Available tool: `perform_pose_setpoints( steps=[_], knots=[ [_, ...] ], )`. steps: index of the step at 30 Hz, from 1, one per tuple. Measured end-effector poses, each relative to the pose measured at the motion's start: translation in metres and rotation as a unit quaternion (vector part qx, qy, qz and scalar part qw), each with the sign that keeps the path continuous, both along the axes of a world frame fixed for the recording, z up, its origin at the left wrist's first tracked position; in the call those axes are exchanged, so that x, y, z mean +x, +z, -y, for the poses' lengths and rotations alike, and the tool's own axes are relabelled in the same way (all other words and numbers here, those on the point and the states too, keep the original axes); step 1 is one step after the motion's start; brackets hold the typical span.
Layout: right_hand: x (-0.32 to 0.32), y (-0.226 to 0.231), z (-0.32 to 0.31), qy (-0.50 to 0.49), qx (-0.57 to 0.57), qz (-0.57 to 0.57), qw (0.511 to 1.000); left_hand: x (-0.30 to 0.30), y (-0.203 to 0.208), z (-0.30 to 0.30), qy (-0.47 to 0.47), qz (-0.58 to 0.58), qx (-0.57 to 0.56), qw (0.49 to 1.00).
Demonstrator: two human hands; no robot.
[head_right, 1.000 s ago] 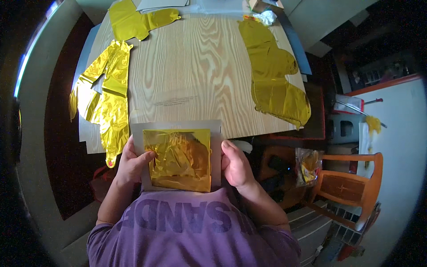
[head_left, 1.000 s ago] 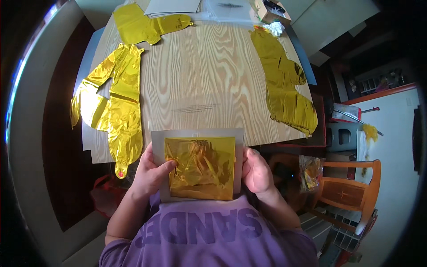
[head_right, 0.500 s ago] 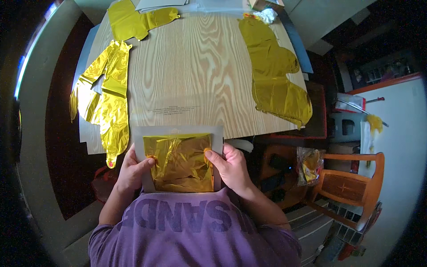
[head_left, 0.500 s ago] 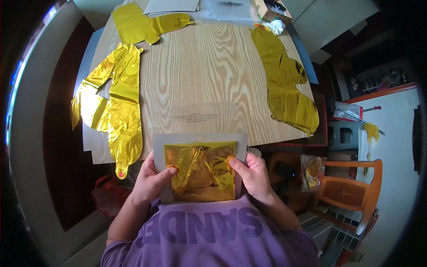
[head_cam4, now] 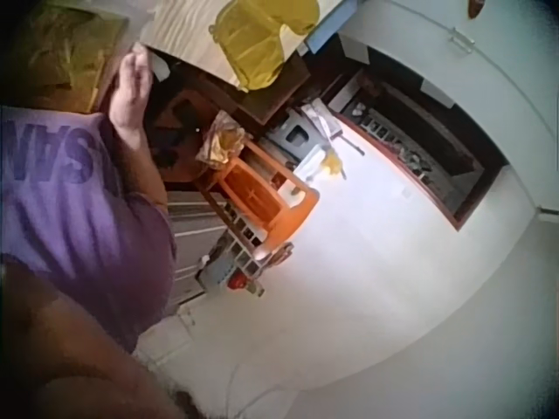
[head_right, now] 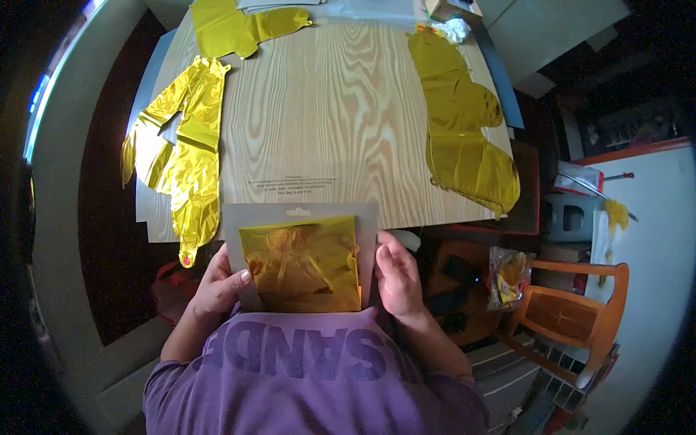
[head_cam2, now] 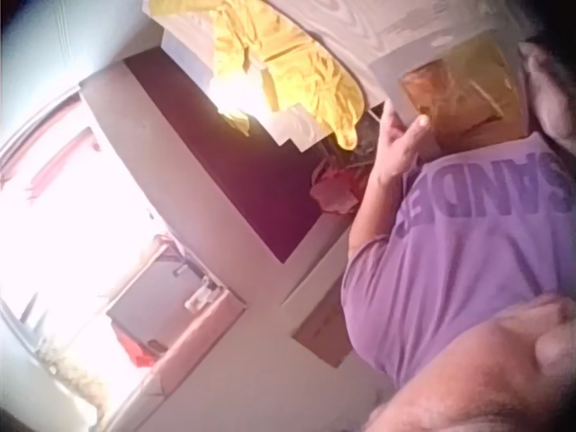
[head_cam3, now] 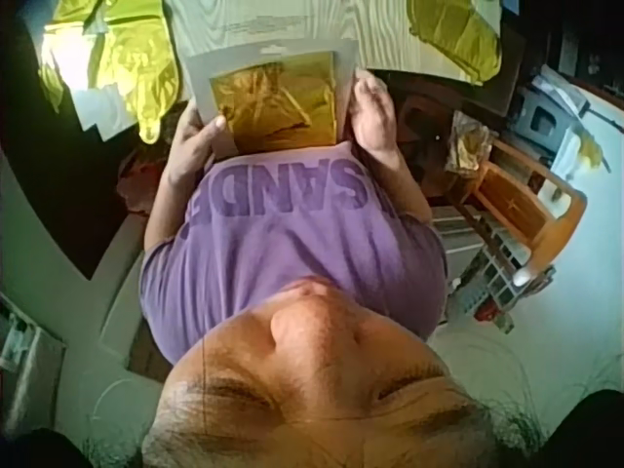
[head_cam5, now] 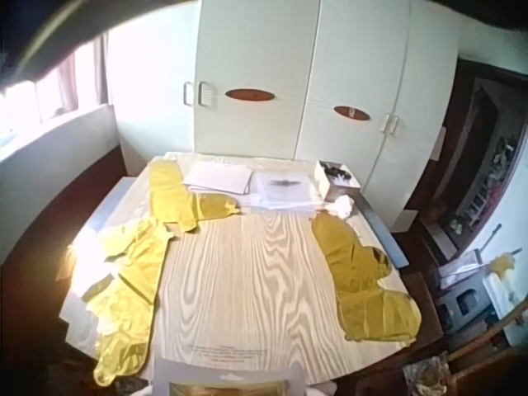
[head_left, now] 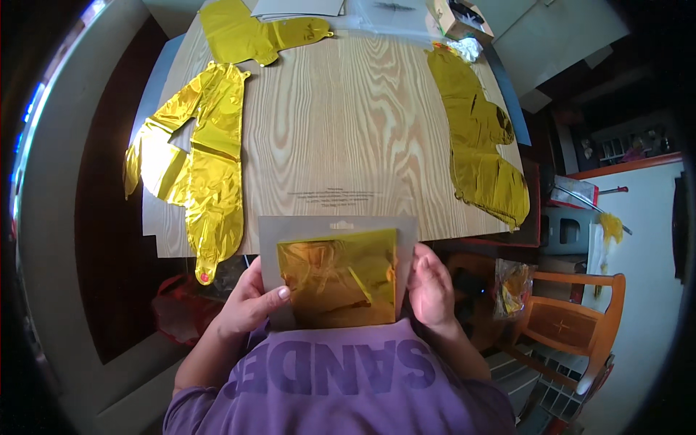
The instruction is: Folding gold foil balloons and preparing them with cardboard backings for packaging.
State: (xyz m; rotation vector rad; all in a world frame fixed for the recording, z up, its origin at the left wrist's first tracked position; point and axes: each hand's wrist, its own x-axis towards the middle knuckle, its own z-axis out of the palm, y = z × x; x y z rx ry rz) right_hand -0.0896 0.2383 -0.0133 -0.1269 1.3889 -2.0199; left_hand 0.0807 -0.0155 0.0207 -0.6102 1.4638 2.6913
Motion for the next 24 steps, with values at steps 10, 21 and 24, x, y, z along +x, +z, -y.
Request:
perform_pose_setpoints(
  steps=[10,21,24],
  knots=[
    [-0.048,0.015,0.002,0.108,0.095,-0.059,0.988,-0.03,-0.003,0.02,0.043,-0.046,0.003,0.998],
    [-0.015,-0.006,0.012,0.111,0.059,-0.06,0.99,-0.038,-0.023,-0.013,0.074,-0.043,-0.218,0.972],
    [-0.011,-0.006,0.015,0.085,0.06,-0.075,0.992,-0.038,-0.024,-0.013,0.085,-0.017,-0.245,0.966]
  ],
)
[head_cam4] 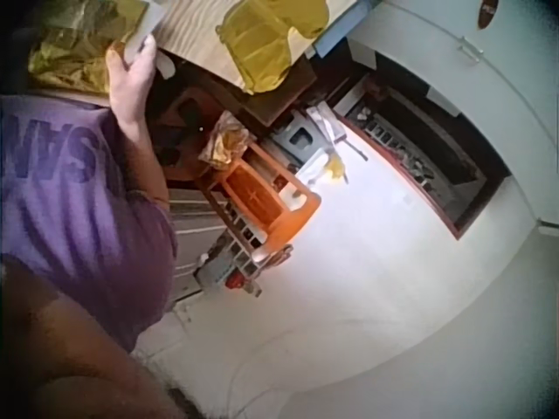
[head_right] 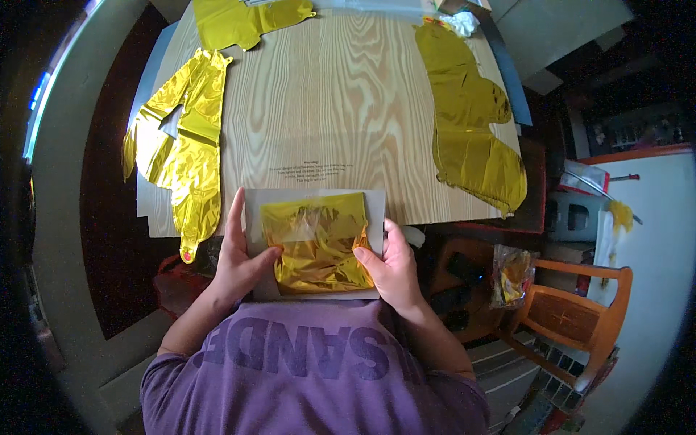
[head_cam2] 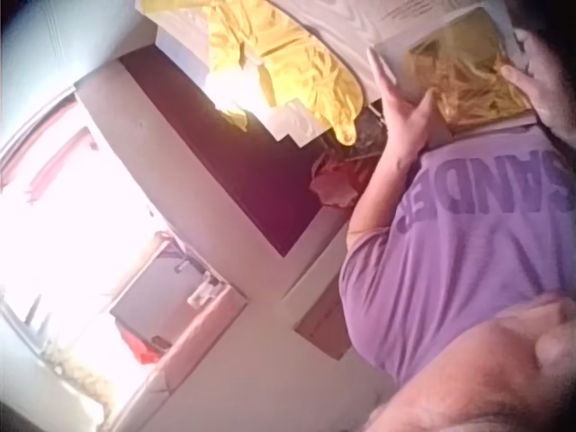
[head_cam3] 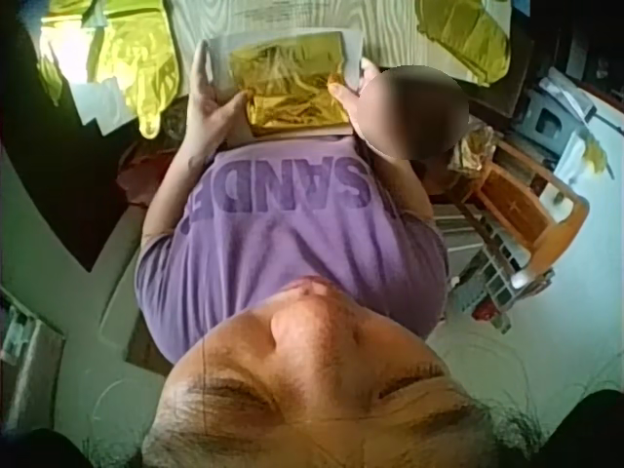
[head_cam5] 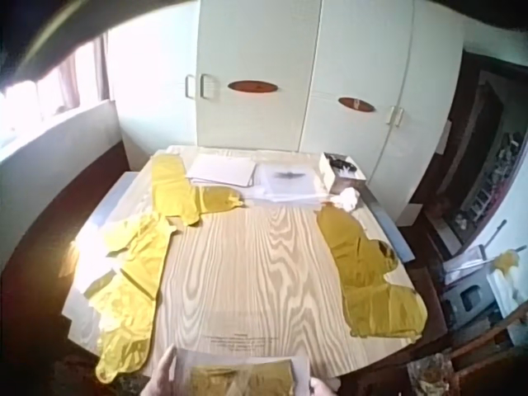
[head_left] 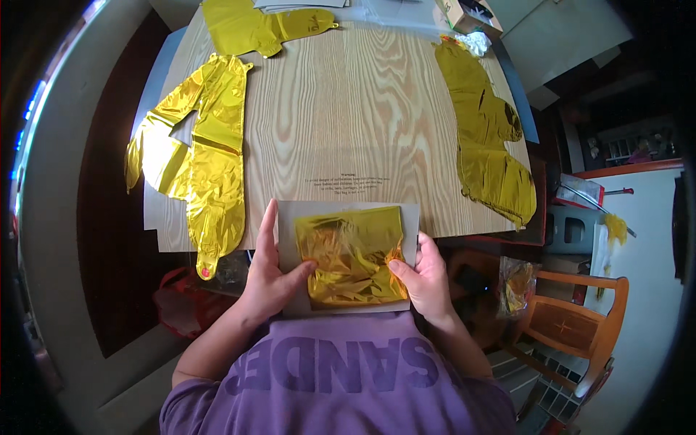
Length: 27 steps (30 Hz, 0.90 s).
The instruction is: Folding gold foil balloons and preparing them with cardboard backings for packaging.
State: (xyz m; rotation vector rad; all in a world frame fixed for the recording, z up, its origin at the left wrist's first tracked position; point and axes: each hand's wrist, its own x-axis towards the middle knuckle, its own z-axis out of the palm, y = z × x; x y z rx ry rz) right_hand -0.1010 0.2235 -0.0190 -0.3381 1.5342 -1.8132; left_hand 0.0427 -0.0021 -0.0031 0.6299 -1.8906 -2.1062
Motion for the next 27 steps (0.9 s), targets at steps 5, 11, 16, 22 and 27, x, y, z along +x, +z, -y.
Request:
perform_pose_setpoints(
  steps=[5,11,16,22,27],
  knots=[
    [0.001,0.005,-0.001,-0.003,0.011,0.011,1.0,0.0,-0.011,0.005,0.009,0.013,-0.064,0.998],
    [-0.019,0.001,-0.021,0.061,0.013,0.027,0.998,0.005,0.001,0.011,-0.04,-0.034,0.129,0.99],
    [-0.044,0.008,0.002,-0.043,-0.029,0.099,0.994,-0.005,-0.001,0.017,-0.051,0.012,0.214,0.975],
    [-0.04,-0.001,0.021,-0.066,0.003,-0.003,0.998,-0.025,0.002,0.038,0.004,-0.005,0.325,0.946],
    [-0.033,-0.005,0.015,-0.067,-0.008,0.046,0.997,-0.02,-0.002,0.025,-0.026,-0.004,0.262,0.965]
  ],
)
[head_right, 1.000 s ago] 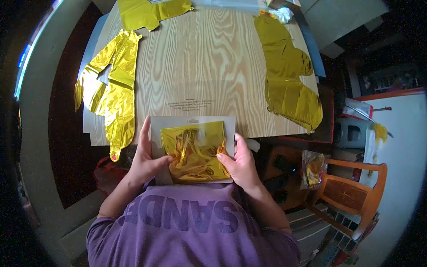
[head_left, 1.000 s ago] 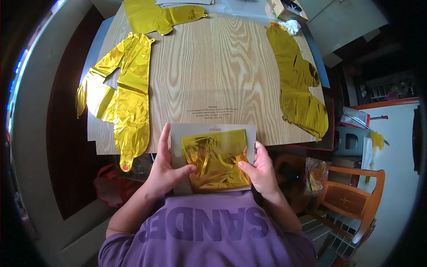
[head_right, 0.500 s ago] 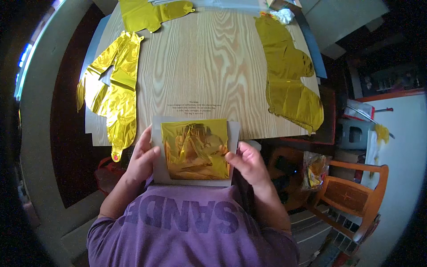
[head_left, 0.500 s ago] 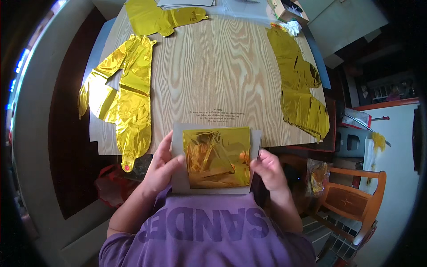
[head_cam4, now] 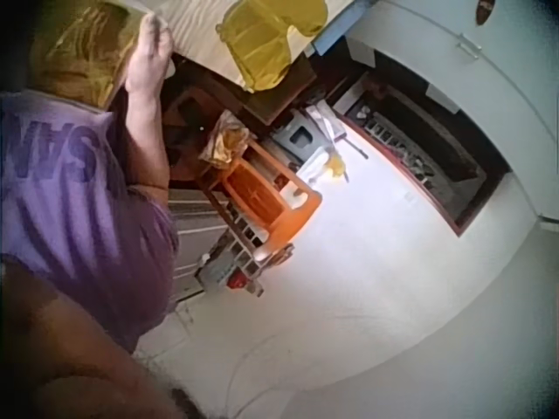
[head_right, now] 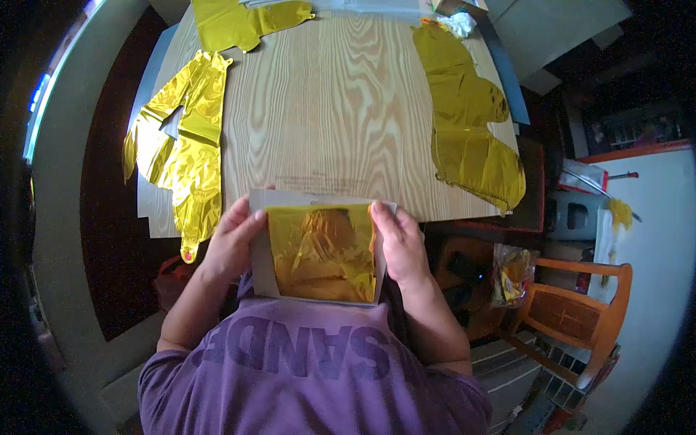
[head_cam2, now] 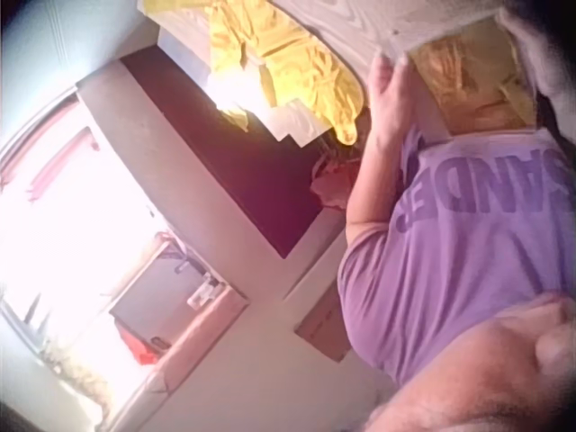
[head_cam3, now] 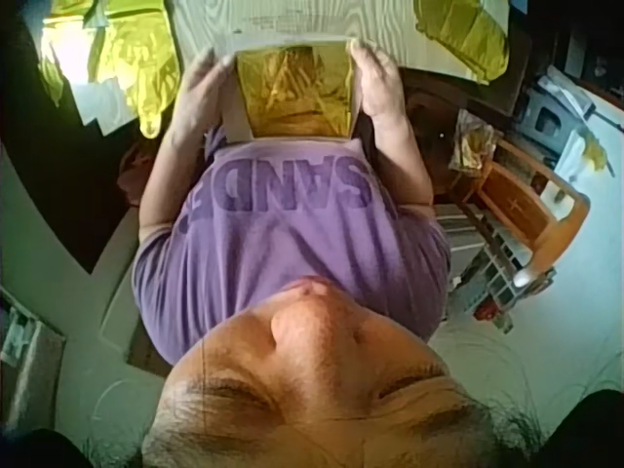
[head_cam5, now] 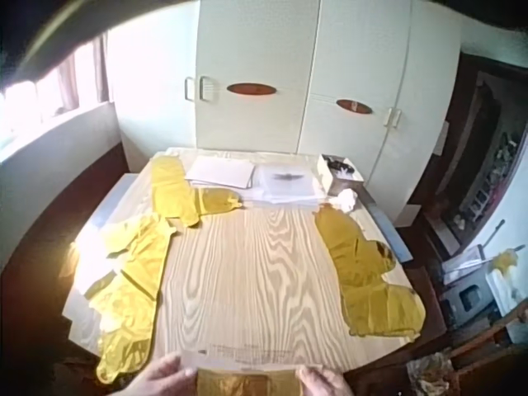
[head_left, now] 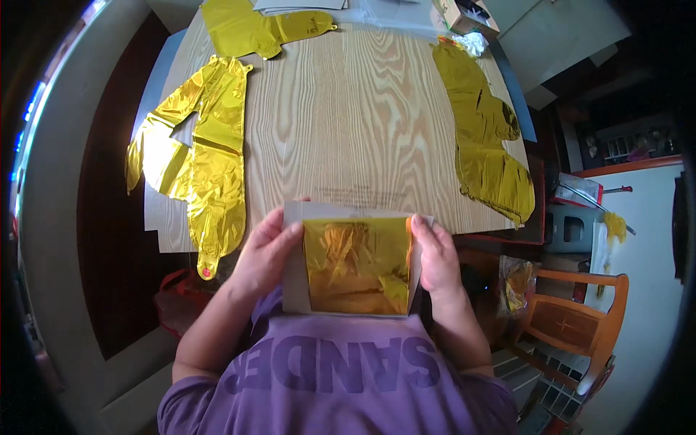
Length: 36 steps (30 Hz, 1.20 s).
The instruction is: Folding gold foil balloons and preparing them with cardboard backings for packaging.
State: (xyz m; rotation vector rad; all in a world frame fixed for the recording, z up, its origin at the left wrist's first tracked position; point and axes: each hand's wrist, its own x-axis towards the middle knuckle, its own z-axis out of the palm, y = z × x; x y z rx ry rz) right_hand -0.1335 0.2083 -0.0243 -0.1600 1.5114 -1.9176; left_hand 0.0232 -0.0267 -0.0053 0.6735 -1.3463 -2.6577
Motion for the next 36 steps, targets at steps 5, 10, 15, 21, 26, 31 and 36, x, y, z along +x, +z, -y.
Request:
perform_pose_setpoints(
  steps=[5,10,15,21,26,31,36],
  knots=[
    [0.043,0.0,-0.023,0.032,0.066,0.091,0.993,0.039,0.003,-0.018,-0.015,0.047,0.023,0.999],
    [0.067,-0.005,-0.042,0.023,0.064,0.129,0.989,0.07,0.007,-0.034,-0.027,0.064,0.031,0.997],
    [0.044,0.014,-0.027,0.091,-0.045,0.084,0.991,0.051,0.003,-0.027,0.0,0.081,0.055,0.995],
    [0.037,0.019,-0.026,0.111,0.011,0.022,0.993,0.033,0.022,-0.031,0.016,0.088,0.02,0.996],
    [0.04,0.018,-0.021,0.063,-0.061,0.082,0.993,0.025,0.007,-0.029,0.014,0.045,-0.05,0.998],
    [0.033,0.014,-0.02,0.054,0.027,0.063,0.996,0.024,0.009,-0.033,0.002,0.015,-0.168,0.986],
    [0.041,0.009,-0.011,0.02,0.023,0.042,0.999,0.024,-0.003,-0.036,0.021,-0.009,-0.318,0.948]
  ],
)
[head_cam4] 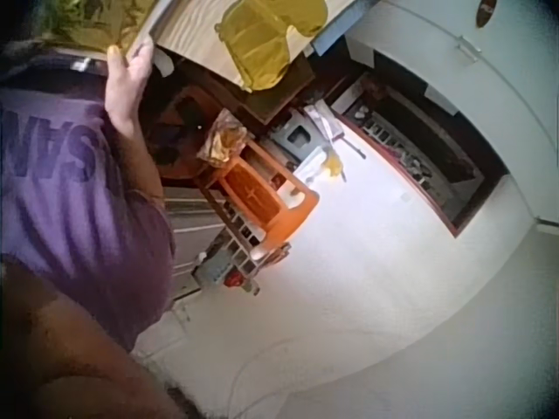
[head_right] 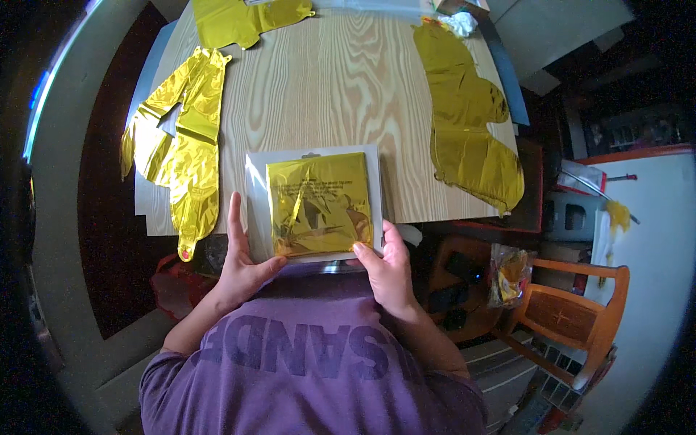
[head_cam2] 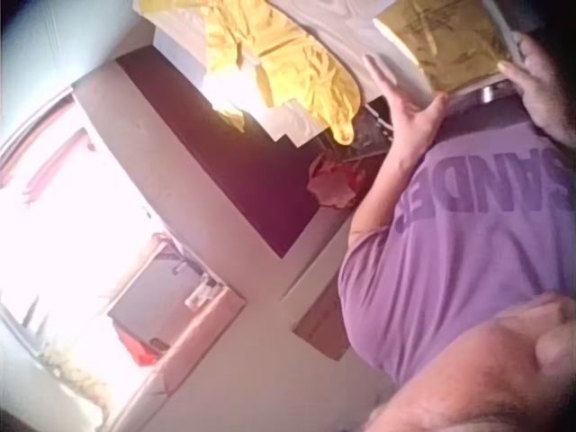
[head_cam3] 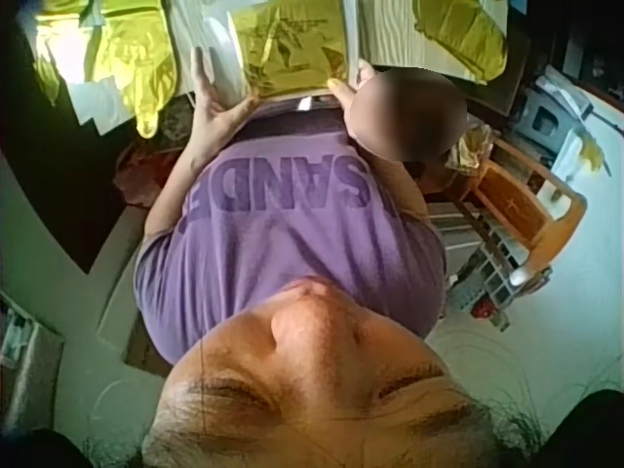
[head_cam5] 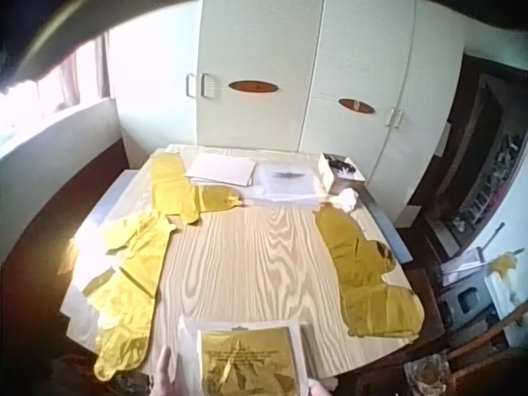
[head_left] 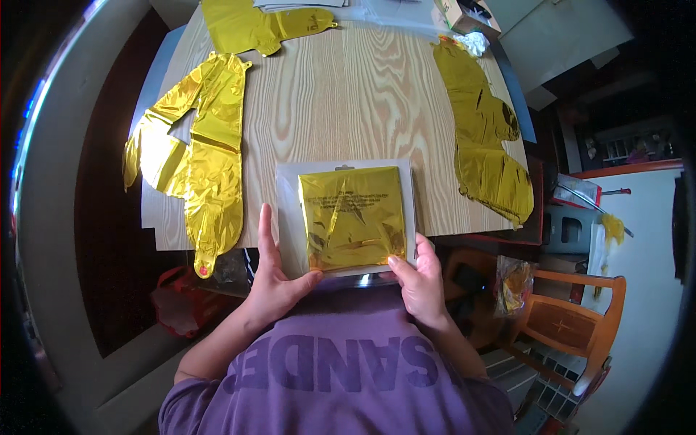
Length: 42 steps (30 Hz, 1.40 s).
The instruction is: Folding gold foil balloons and preparing them with cardboard backings for packaging.
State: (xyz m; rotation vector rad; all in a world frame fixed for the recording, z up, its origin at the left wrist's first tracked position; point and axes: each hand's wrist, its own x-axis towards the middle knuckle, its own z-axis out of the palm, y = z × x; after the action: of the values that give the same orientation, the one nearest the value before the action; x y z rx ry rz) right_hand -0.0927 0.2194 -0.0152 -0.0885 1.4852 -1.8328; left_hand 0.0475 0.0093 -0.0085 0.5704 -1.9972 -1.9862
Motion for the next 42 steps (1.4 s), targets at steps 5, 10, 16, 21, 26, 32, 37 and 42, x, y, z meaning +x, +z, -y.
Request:
perform_pose_setpoints(
  steps=[5,10,16,21,26,32,37,42],
  knots=[
    [0.0,0.01,0.0,0.01,0.001,-0.022,1.0,-0.002,0.008,0.002,-0.004,0.013,0.078,0.997],
    [-0.001,0.011,-0.021,-0.034,0.212,-0.354,0.91,0.002,0.0,0.001,0.014,-0.014,0.051,0.998],
    [0.005,0.025,-0.022,-0.005,0.214,-0.412,0.886,0.0,-0.011,-0.008,0.023,0.024,-0.058,0.998],
    [-0.007,0.005,-0.013,0.014,0.245,-0.612,0.752,-0.012,0.039,0.006,-0.05,0.205,-0.467,0.859],
    [-0.013,0.001,-0.003,0.006,0.245,-0.648,0.721,-0.03,0.051,0.012,-0.063,0.149,-0.606,0.779],
    [-0.021,0.001,0.002,-0.022,0.22,-0.651,0.726,-0.06,0.007,0.023,-0.166,-0.088,-0.538,0.821],
    [-0.01,0.008,0.007,-0.001,0.183,-0.709,0.681,-0.067,-0.008,0.03,-0.135,-0.141,-0.532,0.824],
    [-0.006,0.002,0.031,0.067,0.16,-0.757,0.63,-0.07,-0.011,0.023,-0.105,-0.157,-0.519,0.834]
  ],
)
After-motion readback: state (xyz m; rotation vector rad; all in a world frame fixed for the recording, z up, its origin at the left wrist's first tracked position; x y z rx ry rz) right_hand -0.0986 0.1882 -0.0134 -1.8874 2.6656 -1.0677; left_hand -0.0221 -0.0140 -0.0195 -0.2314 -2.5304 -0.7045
